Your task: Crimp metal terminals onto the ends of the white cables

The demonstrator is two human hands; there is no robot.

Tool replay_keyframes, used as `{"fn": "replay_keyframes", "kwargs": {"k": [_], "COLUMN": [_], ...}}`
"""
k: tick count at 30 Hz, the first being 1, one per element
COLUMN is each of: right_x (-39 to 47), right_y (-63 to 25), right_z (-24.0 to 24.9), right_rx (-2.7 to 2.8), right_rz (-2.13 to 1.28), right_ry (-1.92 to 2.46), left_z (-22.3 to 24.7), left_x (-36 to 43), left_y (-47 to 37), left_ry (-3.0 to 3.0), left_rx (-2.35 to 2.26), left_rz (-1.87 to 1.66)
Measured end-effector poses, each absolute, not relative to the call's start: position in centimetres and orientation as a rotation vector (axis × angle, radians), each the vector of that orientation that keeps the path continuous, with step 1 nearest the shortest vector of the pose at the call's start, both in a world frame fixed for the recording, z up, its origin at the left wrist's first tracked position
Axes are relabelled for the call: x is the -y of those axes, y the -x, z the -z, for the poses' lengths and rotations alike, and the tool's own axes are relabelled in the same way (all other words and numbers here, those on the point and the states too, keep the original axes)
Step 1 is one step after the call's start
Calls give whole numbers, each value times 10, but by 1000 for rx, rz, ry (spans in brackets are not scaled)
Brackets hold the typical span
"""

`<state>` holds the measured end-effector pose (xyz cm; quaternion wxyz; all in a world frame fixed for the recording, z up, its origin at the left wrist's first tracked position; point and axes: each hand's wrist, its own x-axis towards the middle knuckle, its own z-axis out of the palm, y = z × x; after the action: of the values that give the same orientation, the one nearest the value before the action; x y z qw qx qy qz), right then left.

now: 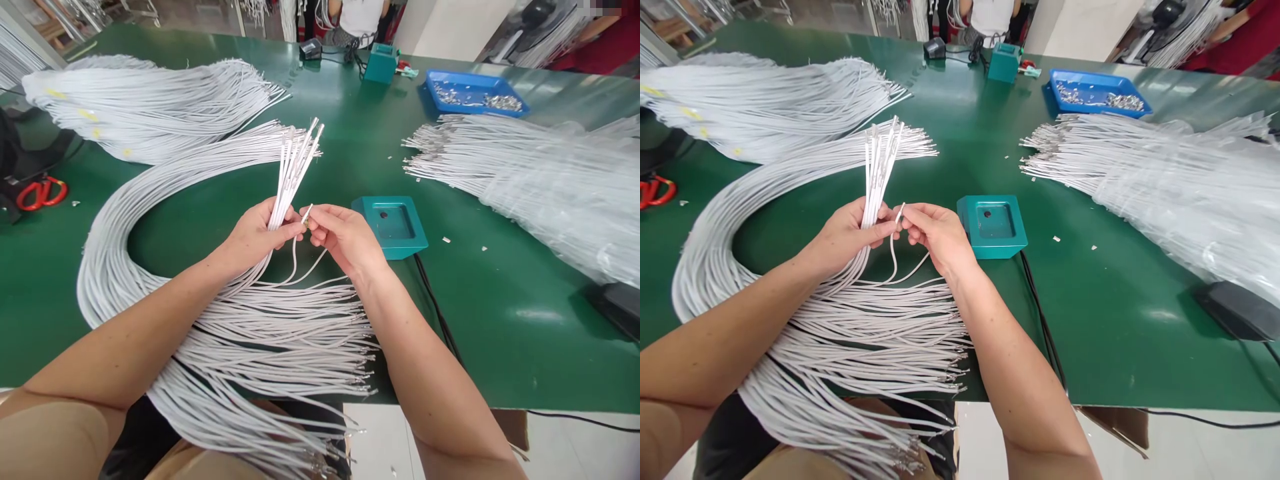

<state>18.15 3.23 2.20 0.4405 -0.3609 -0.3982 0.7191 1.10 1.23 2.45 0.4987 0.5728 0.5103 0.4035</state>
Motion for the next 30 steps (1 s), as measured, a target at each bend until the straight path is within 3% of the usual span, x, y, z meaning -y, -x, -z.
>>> {"fn": "replay_keyframes", "kwargs": {"k": [18,30], "right_x": [-33,-29], "right_y": [-187,-187], "right_z": [-22,-26], "right_rx": [947,1116], "right_rz": [-2023,-1644], "right_ry": [754,964], "left_z": [-18,-22], "left_x": [-13,-13], "left_y": [-13,-11], "left_ry": [-1496,-1548], "left_rx": [-1107,-1265], "left_rz": [-1026,-1019]}}
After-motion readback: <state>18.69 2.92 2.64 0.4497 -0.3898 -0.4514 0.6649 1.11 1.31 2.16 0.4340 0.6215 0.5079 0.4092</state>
